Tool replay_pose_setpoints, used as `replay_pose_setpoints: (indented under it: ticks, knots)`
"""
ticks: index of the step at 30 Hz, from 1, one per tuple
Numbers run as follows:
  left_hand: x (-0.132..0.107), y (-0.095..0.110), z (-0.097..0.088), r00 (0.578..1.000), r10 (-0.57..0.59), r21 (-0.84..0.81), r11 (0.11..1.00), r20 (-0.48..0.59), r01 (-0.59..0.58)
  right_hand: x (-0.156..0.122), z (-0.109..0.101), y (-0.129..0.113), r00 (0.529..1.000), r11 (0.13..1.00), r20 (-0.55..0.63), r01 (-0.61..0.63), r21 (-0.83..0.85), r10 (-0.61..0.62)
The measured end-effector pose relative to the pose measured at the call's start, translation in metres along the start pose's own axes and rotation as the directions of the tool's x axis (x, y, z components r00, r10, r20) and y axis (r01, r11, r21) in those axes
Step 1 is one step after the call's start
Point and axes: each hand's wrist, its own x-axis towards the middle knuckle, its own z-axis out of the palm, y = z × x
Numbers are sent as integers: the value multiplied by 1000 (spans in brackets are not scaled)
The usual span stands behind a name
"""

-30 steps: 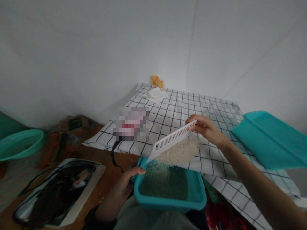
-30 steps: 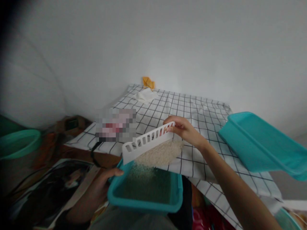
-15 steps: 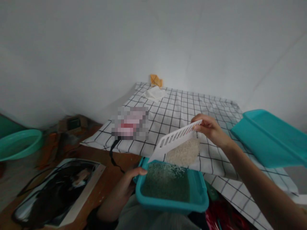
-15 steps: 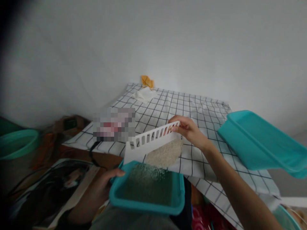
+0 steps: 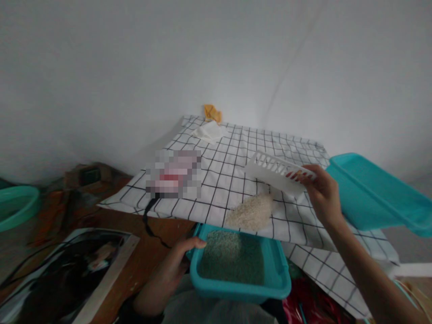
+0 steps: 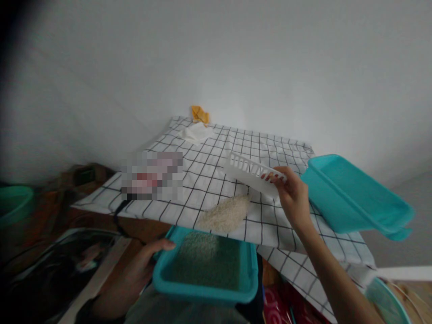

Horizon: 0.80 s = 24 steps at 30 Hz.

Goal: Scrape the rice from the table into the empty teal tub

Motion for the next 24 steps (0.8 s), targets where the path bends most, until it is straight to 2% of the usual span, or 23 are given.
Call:
replay_pose_setpoints:
  ticks: [5,9,12,18,22,24]
  knots:
    - [-2,2,2,1000,2,3,1000,-13,-2,-29,5,-27,998,989,25,65,-129,-63]
    - [-2,2,2,1000,-11,0,1000,-4,11,-46,6,-42,988,976,53,154,-151,-148]
    - [0,1,1,1000,1,20,1000,-4,-1,-55,6,-49,983,978,88,172,-121,-162]
    - [-10,-4,0,990,130,25,991,48,-132,-68,6,-58,973,980,139,192,-59,-182]
    - [-21,-5,6,949,312,57,947,53,-315,-74,7,-63,969,979,157,198,-40,-190]
    - [-22,-2,8,942,329,61,941,63,-333,-77,7,-65,970,980,159,195,-43,-186]
